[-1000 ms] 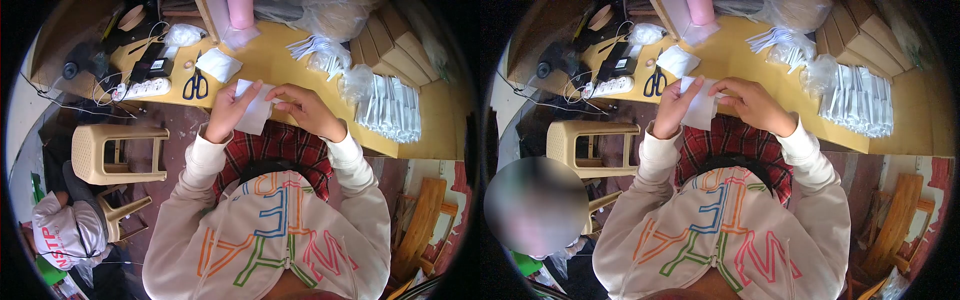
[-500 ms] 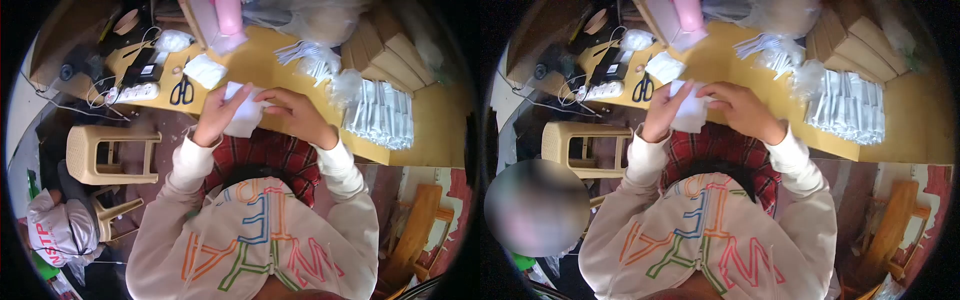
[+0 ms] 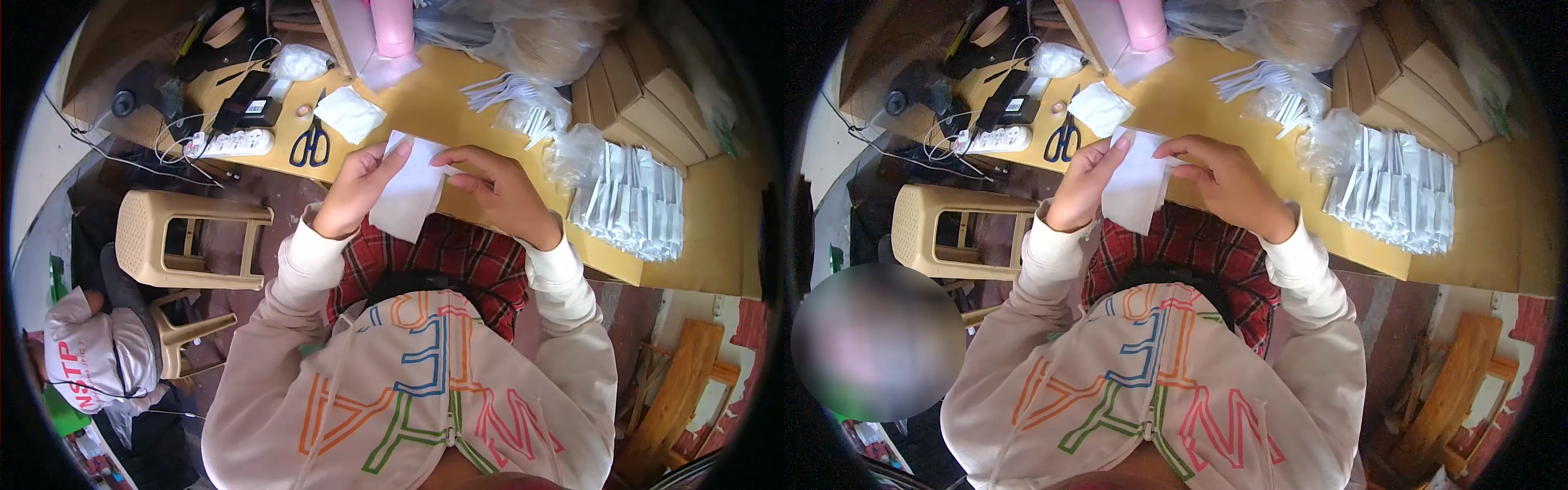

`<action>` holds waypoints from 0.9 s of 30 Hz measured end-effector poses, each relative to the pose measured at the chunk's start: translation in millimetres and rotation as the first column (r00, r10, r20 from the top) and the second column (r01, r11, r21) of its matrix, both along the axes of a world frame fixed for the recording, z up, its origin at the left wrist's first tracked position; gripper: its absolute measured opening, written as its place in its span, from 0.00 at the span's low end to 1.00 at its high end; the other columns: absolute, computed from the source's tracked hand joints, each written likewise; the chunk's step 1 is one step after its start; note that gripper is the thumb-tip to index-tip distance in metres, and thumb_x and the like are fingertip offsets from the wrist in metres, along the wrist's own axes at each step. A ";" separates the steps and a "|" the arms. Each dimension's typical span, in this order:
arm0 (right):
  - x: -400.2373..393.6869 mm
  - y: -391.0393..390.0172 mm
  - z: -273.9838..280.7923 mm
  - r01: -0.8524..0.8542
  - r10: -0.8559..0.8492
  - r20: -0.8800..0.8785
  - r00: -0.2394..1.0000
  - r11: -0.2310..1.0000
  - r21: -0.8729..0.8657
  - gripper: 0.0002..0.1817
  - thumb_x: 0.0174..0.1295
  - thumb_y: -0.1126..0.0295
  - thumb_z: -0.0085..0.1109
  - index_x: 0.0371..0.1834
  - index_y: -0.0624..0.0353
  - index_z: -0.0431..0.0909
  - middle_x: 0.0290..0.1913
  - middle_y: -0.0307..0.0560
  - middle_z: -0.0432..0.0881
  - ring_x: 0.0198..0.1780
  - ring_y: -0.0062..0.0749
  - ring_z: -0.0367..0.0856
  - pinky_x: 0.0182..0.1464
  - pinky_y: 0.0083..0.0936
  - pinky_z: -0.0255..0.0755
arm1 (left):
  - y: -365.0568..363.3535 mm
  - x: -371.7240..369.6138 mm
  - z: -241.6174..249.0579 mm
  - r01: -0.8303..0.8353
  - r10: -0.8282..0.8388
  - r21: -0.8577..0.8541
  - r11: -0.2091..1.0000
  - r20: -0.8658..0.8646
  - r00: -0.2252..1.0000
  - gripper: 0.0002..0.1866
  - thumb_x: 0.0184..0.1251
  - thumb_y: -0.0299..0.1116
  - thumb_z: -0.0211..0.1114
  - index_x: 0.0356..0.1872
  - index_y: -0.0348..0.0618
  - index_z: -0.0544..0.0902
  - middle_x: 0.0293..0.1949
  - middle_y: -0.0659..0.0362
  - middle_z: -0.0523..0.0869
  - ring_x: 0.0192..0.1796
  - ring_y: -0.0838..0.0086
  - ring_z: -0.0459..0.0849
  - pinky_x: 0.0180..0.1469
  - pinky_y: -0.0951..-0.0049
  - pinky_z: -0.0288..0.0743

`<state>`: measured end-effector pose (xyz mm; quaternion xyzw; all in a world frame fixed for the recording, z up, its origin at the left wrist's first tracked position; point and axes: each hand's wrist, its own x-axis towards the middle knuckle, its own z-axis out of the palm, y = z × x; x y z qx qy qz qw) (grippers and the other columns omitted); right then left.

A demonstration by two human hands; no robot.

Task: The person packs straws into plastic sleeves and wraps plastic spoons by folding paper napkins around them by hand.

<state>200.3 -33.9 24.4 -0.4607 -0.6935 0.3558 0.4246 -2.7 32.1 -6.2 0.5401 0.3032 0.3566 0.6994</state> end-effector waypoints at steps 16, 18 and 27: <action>-11.6 -0.1 3.0 -0.012 0.011 0.059 0.998 1.000 0.016 0.13 0.57 0.82 0.54 0.46 0.61 0.76 0.45 0.50 0.81 0.49 0.47 0.79 0.52 0.32 0.71 | -2.3 4.4 0.4 -0.129 0.162 0.251 0.959 -0.114 0.980 0.14 0.70 0.37 0.60 0.42 0.33 0.81 0.32 0.63 0.84 0.32 0.86 0.76 0.34 0.82 0.71; -12.6 0.1 4.2 -0.006 0.004 0.067 0.998 1.000 0.025 0.13 0.57 0.81 0.54 0.47 0.61 0.76 0.46 0.50 0.81 0.49 0.47 0.79 0.52 0.33 0.71 | -2.6 4.6 2.0 -0.146 0.184 0.267 0.953 -0.123 0.975 0.14 0.70 0.37 0.60 0.40 0.33 0.81 0.31 0.63 0.84 0.32 0.87 0.76 0.34 0.82 0.70; -11.7 -0.8 7.0 -0.005 0.000 0.128 0.992 0.999 0.034 0.16 0.57 0.82 0.54 0.49 0.59 0.78 0.47 0.50 0.81 0.48 0.46 0.79 0.51 0.31 0.72 | -3.0 3.2 3.4 -0.122 0.143 0.202 0.972 -0.092 0.986 0.14 0.71 0.37 0.60 0.40 0.34 0.81 0.31 0.63 0.83 0.33 0.87 0.75 0.34 0.83 0.69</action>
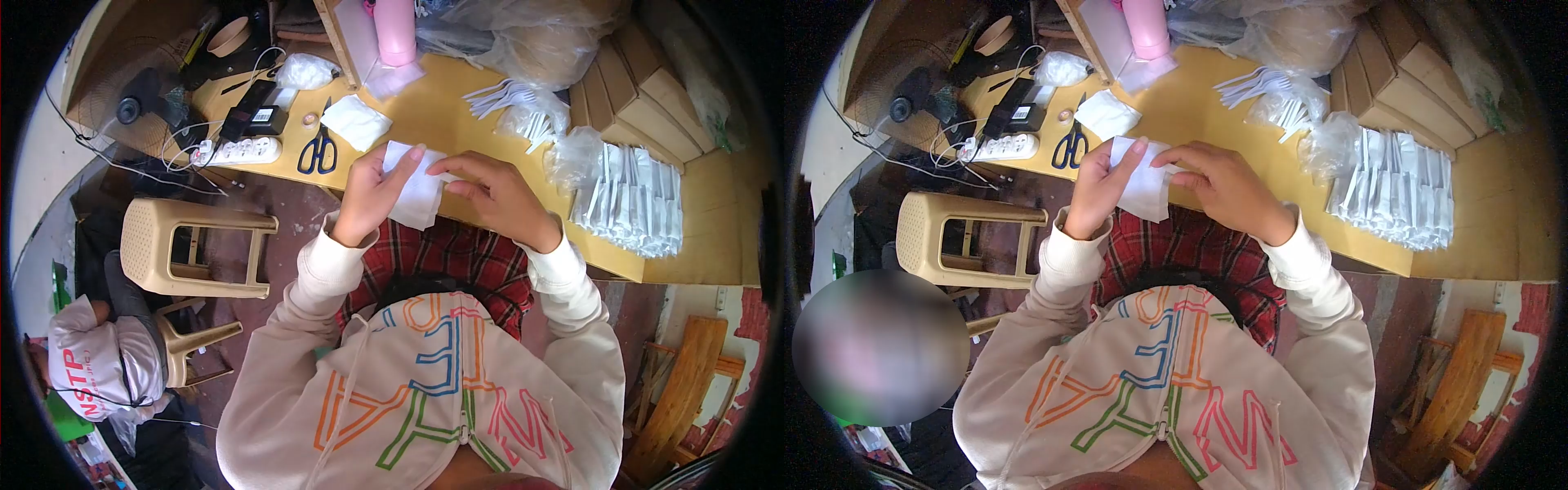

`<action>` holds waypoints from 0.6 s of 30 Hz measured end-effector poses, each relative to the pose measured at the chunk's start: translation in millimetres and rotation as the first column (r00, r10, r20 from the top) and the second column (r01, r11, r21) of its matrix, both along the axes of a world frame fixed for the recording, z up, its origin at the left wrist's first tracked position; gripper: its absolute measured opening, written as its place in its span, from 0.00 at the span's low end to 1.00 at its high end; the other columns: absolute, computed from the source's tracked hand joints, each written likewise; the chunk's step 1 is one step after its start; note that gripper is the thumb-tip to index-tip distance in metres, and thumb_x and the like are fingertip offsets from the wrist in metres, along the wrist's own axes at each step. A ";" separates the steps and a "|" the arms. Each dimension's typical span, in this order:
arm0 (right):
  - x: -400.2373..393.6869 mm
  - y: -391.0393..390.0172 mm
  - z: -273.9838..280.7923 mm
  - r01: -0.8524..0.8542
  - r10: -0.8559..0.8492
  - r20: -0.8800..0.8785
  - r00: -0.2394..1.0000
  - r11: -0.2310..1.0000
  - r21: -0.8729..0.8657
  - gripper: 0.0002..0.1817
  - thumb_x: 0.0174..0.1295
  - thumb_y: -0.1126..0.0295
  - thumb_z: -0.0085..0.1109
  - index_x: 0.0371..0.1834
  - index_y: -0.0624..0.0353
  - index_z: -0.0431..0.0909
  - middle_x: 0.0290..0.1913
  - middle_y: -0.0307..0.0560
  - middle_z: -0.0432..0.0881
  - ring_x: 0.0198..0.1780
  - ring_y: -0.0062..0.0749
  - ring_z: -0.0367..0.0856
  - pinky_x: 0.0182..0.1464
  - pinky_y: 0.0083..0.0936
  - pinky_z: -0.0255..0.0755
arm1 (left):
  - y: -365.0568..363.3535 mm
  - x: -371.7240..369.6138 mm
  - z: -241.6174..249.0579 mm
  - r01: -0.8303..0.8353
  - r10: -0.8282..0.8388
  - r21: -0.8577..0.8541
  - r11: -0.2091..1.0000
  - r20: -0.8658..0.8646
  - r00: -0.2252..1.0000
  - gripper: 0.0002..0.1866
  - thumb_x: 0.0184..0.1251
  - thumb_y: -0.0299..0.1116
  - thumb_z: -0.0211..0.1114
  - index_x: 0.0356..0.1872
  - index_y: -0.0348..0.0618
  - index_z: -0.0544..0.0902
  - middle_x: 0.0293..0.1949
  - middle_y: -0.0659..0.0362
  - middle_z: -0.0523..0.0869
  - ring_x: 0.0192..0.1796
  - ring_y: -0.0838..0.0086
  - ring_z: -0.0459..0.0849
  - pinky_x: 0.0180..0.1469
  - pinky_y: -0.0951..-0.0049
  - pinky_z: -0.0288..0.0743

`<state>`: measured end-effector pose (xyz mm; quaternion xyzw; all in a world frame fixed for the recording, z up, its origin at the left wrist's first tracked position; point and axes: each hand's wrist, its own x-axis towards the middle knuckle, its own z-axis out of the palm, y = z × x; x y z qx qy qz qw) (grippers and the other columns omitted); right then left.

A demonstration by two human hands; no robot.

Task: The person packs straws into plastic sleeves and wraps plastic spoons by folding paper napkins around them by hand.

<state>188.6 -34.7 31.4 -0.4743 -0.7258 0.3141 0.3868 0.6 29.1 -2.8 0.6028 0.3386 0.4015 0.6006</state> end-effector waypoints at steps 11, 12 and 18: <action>8.0 -0.7 0.4 -0.005 0.001 -0.067 0.998 0.999 -0.051 0.15 0.59 0.83 0.52 0.49 0.60 0.77 0.48 0.51 0.82 0.50 0.43 0.80 0.50 0.30 0.73 | 2.8 -13.1 16.4 0.227 -0.198 -0.259 0.939 0.134 0.971 0.15 0.72 0.36 0.58 0.49 0.34 0.79 0.40 0.61 0.84 0.40 0.86 0.79 0.41 0.82 0.73; 8.0 -0.3 -1.1 -0.008 0.005 -0.066 0.998 0.999 -0.036 0.15 0.59 0.82 0.52 0.49 0.60 0.77 0.48 0.51 0.82 0.50 0.44 0.80 0.51 0.30 0.72 | 1.7 -13.0 16.1 0.249 -0.238 -0.180 0.952 0.081 0.968 0.15 0.72 0.36 0.58 0.50 0.34 0.78 0.41 0.60 0.84 0.40 0.85 0.80 0.41 0.82 0.74; 7.8 0.6 -2.0 -0.002 0.002 -0.031 1.000 1.000 -0.011 0.14 0.60 0.81 0.53 0.49 0.60 0.76 0.48 0.50 0.82 0.50 0.44 0.80 0.52 0.31 0.72 | 2.1 -11.6 12.6 0.202 -0.204 -0.185 0.962 0.011 0.979 0.14 0.71 0.35 0.58 0.48 0.33 0.79 0.38 0.61 0.85 0.35 0.86 0.80 0.38 0.83 0.73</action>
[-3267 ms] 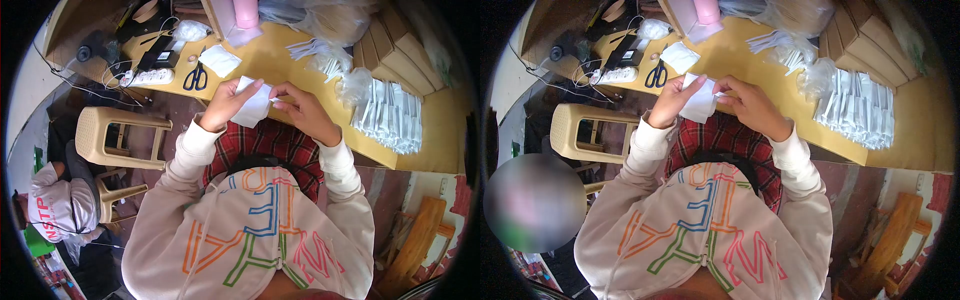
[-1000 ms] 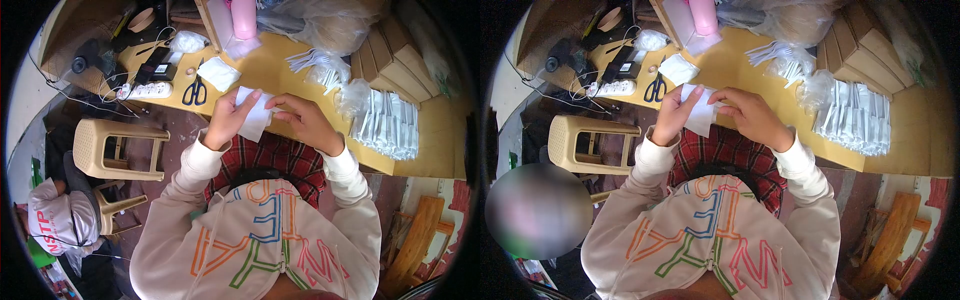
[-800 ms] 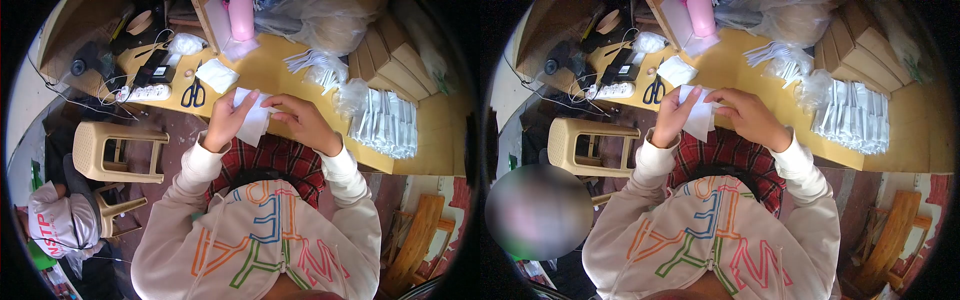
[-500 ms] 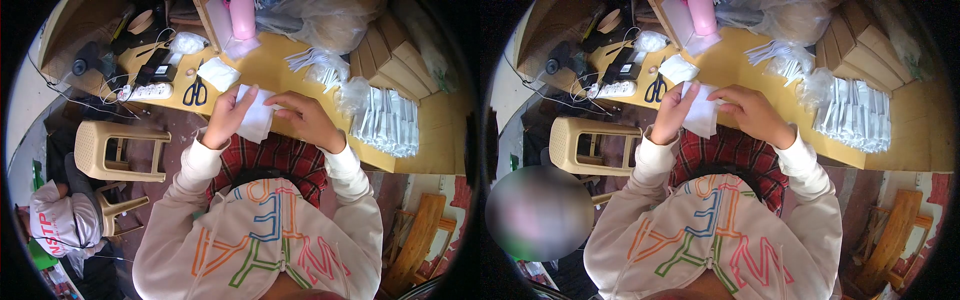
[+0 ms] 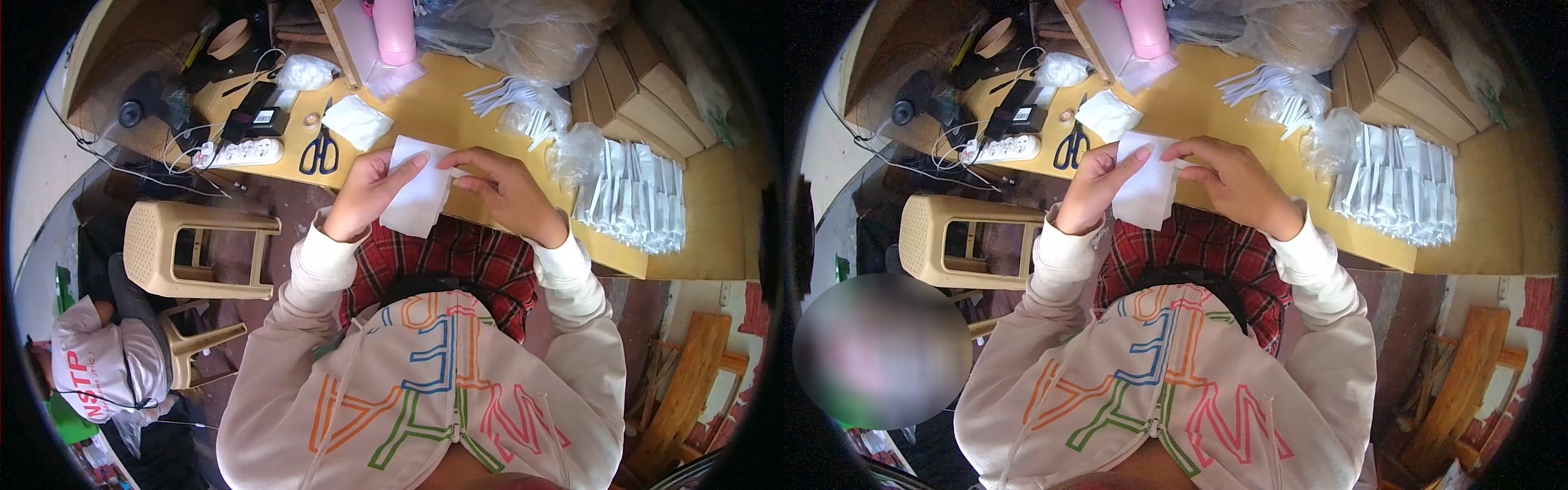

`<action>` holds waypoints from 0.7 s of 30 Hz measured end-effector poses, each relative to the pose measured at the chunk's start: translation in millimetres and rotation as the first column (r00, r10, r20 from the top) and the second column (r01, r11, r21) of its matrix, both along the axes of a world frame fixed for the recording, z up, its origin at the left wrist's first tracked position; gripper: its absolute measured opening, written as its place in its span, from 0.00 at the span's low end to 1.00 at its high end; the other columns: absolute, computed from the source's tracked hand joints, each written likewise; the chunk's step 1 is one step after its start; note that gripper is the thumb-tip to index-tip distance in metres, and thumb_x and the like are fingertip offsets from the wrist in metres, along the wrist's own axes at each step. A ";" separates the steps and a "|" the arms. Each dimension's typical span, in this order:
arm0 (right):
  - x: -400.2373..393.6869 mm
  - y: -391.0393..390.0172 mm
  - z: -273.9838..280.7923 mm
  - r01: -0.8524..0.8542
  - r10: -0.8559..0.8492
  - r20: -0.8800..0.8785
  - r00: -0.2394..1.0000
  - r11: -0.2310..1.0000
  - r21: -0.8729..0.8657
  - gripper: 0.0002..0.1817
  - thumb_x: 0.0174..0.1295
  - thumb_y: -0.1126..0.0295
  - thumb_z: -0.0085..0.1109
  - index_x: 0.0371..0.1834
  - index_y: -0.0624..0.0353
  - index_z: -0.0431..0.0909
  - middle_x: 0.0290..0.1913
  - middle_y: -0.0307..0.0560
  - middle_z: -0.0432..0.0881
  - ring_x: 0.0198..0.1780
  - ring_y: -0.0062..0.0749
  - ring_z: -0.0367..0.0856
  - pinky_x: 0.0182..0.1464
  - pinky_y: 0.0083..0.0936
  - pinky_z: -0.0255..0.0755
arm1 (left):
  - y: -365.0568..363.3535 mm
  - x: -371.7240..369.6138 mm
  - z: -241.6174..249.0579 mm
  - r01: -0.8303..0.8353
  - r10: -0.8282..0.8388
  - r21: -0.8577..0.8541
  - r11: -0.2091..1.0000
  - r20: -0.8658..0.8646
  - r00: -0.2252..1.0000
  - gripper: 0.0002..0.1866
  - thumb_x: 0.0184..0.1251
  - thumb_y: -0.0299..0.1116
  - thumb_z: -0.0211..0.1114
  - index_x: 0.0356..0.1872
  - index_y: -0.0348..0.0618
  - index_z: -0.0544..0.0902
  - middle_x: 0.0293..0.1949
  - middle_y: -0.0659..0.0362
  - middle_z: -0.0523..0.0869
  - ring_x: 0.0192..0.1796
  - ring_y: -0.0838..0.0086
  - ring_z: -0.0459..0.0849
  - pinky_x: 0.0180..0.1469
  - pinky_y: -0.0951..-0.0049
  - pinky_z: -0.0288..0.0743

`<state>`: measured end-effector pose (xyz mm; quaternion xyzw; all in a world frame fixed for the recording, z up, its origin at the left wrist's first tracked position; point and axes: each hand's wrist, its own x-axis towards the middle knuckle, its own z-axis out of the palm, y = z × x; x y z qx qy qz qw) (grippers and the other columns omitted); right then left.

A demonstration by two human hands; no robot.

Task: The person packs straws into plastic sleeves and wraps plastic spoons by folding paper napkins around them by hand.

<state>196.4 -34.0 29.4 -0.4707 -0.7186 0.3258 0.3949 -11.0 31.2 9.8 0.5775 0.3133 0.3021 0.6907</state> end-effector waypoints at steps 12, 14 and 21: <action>-2.7 -7.9 9.8 0.032 -0.041 -0.117 0.992 0.997 -0.071 0.17 0.58 0.87 0.49 0.49 0.62 0.77 0.50 0.47 0.81 0.53 0.32 0.79 0.55 0.25 0.71 | 19.9 -11.8 -35.8 -0.210 0.173 0.207 0.956 0.182 0.968 0.16 0.69 0.28 0.57 0.56 0.37 0.73 0.44 0.55 0.83 0.43 0.78 0.83 0.47 0.80 0.74; -3.2 -6.9 7.5 0.021 -0.033 -0.131 0.991 0.996 -0.088 0.18 0.57 0.88 0.47 0.50 0.63 0.77 0.50 0.46 0.81 0.54 0.30 0.78 0.56 0.24 0.71 | 21.9 -11.4 -44.1 -0.342 0.322 0.592 0.729 0.144 0.936 0.25 0.56 0.14 0.63 0.57 0.41 0.74 0.48 0.52 0.80 0.45 0.71 0.82 0.50 0.74 0.75; -4.4 -2.0 -0.8 -0.040 0.023 -0.146 0.989 0.992 -0.119 0.17 0.60 0.85 0.49 0.52 0.63 0.75 0.51 0.45 0.80 0.55 0.28 0.76 0.58 0.25 0.70 | 21.1 -31.2 -15.0 -0.007 0.261 0.979 -0.203 0.061 0.963 0.21 0.44 0.20 0.68 0.45 0.47 0.86 0.48 0.56 0.79 0.52 0.62 0.79 0.52 0.68 0.72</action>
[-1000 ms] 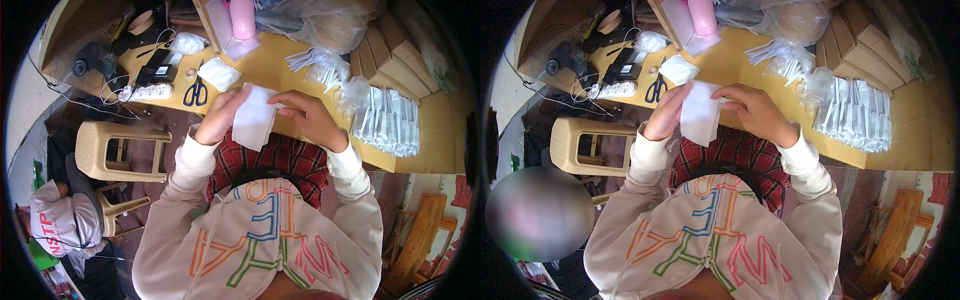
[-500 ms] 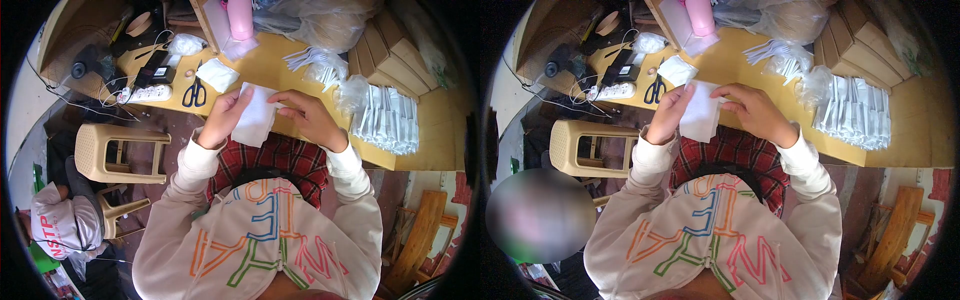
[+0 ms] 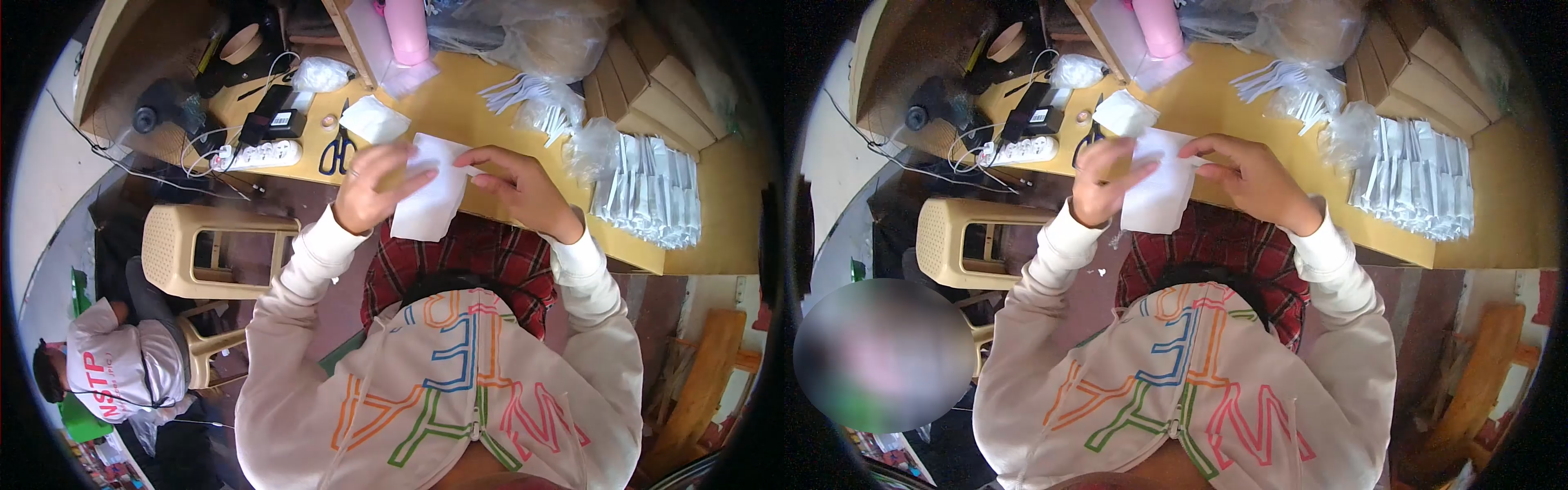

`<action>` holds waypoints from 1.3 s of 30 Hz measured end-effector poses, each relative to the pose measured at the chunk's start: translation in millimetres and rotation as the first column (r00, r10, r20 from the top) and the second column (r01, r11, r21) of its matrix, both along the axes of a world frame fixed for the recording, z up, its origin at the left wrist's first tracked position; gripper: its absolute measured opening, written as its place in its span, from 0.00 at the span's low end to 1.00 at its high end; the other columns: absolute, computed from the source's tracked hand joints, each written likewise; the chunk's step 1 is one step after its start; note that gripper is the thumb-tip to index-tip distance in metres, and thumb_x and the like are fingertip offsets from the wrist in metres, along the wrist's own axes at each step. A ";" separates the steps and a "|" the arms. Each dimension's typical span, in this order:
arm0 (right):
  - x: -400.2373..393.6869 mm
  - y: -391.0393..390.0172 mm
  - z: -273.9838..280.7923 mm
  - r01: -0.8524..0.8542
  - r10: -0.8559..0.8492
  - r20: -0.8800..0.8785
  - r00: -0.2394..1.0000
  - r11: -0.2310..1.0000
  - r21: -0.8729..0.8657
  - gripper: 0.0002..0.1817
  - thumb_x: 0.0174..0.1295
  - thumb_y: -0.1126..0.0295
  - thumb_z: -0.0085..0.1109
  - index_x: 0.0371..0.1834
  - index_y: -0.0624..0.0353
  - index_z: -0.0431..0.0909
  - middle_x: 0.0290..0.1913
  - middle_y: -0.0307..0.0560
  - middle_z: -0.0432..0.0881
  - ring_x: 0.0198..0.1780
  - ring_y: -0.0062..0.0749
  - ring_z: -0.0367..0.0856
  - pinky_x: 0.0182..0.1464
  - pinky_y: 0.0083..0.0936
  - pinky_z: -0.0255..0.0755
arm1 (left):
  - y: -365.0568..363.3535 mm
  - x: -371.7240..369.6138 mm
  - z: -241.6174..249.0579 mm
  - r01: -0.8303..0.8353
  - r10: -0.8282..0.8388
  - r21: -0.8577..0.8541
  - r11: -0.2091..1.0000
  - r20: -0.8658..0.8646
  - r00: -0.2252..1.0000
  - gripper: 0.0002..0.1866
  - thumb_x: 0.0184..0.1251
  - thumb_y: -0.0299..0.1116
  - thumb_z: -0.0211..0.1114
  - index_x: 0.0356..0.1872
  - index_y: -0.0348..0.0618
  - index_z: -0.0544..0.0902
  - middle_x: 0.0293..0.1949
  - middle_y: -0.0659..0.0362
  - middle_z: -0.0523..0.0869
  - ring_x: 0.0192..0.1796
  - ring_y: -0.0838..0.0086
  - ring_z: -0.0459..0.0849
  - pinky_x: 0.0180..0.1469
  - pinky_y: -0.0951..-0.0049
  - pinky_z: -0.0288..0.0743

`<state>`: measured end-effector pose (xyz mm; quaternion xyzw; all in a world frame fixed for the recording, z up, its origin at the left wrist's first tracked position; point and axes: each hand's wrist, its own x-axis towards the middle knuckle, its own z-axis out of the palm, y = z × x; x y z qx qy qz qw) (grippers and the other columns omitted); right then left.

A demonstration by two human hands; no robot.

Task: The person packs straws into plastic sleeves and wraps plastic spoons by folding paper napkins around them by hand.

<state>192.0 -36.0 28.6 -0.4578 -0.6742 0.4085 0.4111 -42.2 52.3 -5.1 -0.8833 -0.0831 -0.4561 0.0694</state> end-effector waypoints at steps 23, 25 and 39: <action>25.9 -7.7 -20.6 -0.077 0.077 -0.002 0.997 0.993 -0.095 0.13 0.63 0.77 0.55 0.51 0.63 0.76 0.48 0.44 0.81 0.52 0.25 0.75 0.56 0.25 0.67 | -8.7 18.3 14.5 0.285 -0.337 -0.440 0.851 -0.043 0.940 0.13 0.50 0.20 0.66 0.40 0.39 0.84 0.42 0.55 0.86 0.46 0.64 0.84 0.47 0.67 0.75; 22.5 -8.9 -16.4 -0.065 0.069 0.025 0.997 0.986 -0.154 0.14 0.62 0.76 0.57 0.51 0.63 0.76 0.46 0.44 0.82 0.50 0.26 0.77 0.54 0.26 0.68 | -12.6 23.7 20.6 0.287 -0.313 -0.486 0.825 0.029 0.949 0.09 0.54 0.22 0.67 0.38 0.37 0.84 0.36 0.55 0.85 0.40 0.63 0.83 0.43 0.69 0.75; 5.4 -6.4 -31.2 -0.188 0.178 -0.072 0.981 0.967 -0.170 0.17 0.61 0.78 0.58 0.51 0.62 0.65 0.48 0.50 0.77 0.51 0.33 0.78 0.52 0.27 0.72 | 3.8 2.3 15.7 0.216 -0.247 -0.959 0.181 0.168 0.954 0.08 0.63 0.27 0.66 0.40 0.35 0.81 0.32 0.64 0.84 0.29 0.88 0.73 0.31 0.85 0.68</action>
